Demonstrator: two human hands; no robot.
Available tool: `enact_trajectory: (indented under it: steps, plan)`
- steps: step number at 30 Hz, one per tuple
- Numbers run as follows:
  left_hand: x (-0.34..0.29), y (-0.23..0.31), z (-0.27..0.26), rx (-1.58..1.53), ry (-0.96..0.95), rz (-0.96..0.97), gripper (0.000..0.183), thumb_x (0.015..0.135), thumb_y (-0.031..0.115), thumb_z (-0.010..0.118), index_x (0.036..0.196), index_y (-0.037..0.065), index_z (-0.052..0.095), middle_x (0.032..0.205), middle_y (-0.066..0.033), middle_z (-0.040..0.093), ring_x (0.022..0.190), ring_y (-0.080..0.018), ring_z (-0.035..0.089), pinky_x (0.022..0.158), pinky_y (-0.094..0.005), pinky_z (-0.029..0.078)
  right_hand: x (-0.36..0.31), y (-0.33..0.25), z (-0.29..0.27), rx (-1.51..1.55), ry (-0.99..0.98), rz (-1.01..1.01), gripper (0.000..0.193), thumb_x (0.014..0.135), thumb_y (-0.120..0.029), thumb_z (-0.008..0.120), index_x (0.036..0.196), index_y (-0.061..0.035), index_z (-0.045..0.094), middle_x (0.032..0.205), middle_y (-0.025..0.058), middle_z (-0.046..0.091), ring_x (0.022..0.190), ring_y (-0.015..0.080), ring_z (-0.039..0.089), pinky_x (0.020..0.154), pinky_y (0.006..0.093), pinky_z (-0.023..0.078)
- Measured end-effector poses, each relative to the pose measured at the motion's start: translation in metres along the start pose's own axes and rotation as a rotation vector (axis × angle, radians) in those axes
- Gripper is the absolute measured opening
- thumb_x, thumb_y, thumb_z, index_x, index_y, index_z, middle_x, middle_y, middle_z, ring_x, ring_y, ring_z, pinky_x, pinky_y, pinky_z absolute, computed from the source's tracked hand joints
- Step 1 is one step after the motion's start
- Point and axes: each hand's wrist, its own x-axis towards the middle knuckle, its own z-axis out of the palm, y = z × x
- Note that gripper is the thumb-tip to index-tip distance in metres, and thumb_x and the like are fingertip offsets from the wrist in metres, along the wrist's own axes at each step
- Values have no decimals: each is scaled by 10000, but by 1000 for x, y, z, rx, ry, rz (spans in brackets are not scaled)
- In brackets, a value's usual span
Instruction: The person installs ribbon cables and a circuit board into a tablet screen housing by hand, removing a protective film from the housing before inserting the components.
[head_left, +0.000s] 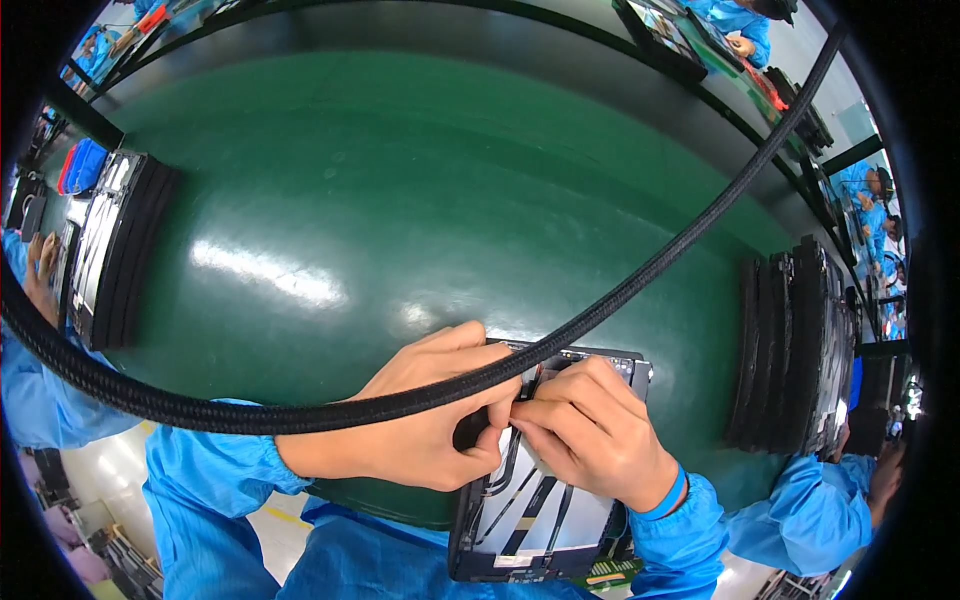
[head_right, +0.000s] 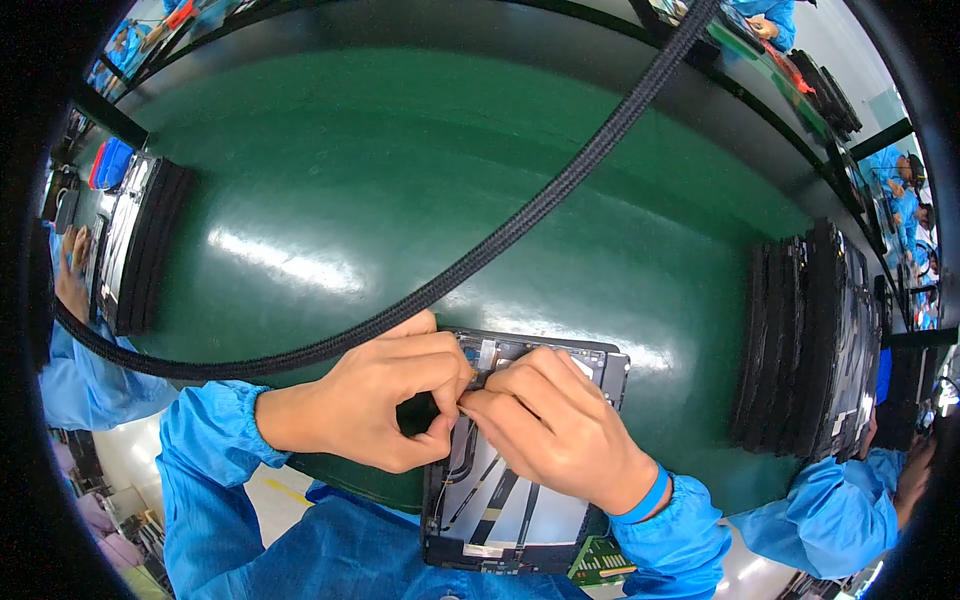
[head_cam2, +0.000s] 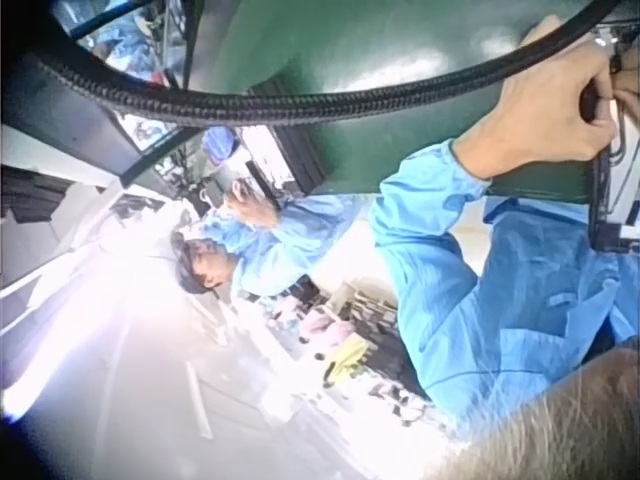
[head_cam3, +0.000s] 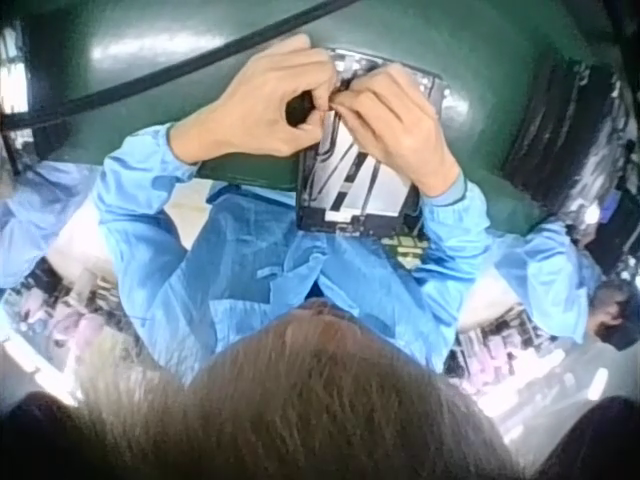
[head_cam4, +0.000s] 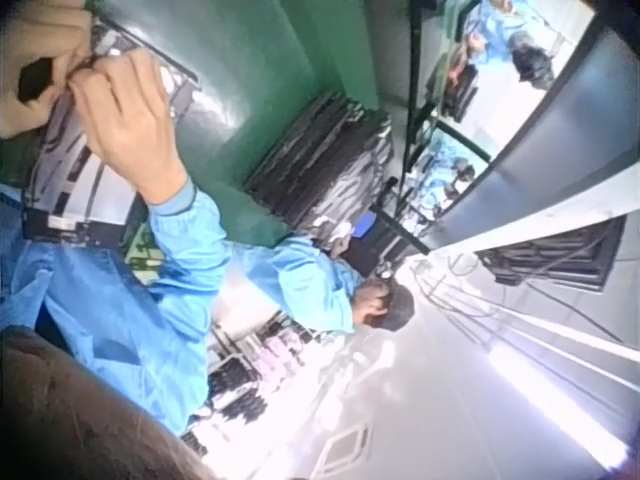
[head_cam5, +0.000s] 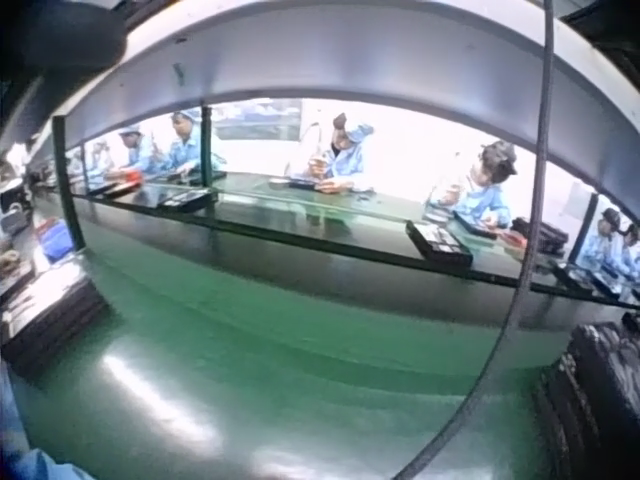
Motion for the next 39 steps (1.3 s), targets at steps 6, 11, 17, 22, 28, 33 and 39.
enact_trajectory:
  steps: [6,11,17,22,28,33,39]
  plan:
    - [-2,8,-6,-21,-60,-73,233,753,-27,810,829,95,627,948,-80,690,863,-283,634,801,-374,470,3,-4,-9,162,-59,57,261,766,4,877,979,-34,732,990,88,669,872,303,641,778,401,545]
    - [0,8,-10,-3,-57,-53,238,747,-26,827,832,86,635,948,-81,696,863,-280,636,761,-367,492,3,-16,-11,-44,-158,25,239,788,-27,811,1005,-32,711,1029,95,636,936,292,618,800,406,524]
    - [-2,7,-10,-1,-58,-38,245,754,-44,826,832,65,621,953,-89,701,844,-286,651,718,-388,521,9,-28,-8,-179,-232,100,215,810,-51,796,986,-7,681,972,109,571,939,307,593,810,419,503]
    - [-2,5,-12,-41,-69,-77,255,760,-68,814,837,49,602,959,-103,704,825,-297,664,686,-397,534,10,-35,-11,-74,-206,195,204,868,-59,816,1006,9,682,987,125,569,949,336,584,821,438,498]
    - [-2,0,-16,-100,-83,-53,256,768,-76,805,849,45,594,972,-107,714,836,-285,667,675,-381,528,10,-35,-8,37,-182,278,221,862,14,824,1039,4,693,1014,139,588,953,357,581,841,458,509]
    - [-4,-3,-18,-204,-101,-148,231,779,-71,793,851,41,604,989,-115,713,844,-283,661,711,-383,526,10,-35,-4,76,-107,270,232,824,51,843,1013,0,718,988,126,637,920,341,602,832,439,525]
    - [-5,-3,-25,-262,-129,-100,209,771,-79,766,836,34,602,1011,-144,685,909,-322,665,752,-407,532,14,-35,-5,85,-60,263,211,803,62,850,983,-5,763,966,100,696,912,315,654,814,420,551]
